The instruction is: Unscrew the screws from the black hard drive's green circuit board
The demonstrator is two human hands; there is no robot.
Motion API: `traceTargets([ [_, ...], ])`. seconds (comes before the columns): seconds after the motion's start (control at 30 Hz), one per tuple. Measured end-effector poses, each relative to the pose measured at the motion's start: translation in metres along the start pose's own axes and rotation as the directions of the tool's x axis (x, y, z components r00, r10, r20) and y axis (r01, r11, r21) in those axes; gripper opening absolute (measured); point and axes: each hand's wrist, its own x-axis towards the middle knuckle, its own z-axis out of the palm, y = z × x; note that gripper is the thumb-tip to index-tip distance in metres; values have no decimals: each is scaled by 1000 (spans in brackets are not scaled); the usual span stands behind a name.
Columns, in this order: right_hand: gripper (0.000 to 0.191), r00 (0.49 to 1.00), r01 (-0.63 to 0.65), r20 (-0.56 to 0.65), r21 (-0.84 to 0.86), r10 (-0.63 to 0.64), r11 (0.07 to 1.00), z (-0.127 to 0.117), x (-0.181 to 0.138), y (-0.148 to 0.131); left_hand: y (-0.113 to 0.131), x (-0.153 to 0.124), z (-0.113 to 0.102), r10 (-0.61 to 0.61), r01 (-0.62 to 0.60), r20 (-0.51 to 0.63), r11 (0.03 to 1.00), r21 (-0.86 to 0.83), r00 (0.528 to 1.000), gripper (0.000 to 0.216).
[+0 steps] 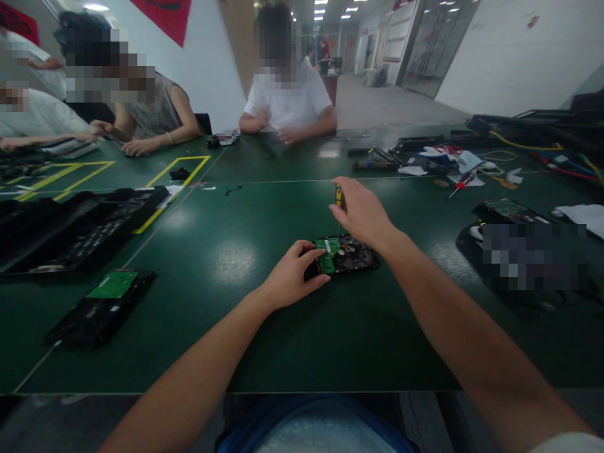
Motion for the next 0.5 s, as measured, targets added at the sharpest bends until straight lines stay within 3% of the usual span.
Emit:
traceTargets([
  [0.5, 58, 1000, 4, -5, -6, -4, 1000, -1, -1, -2, 1, 0, -1, -6, 6, 12, 1000, -3, 1000, 59],
])
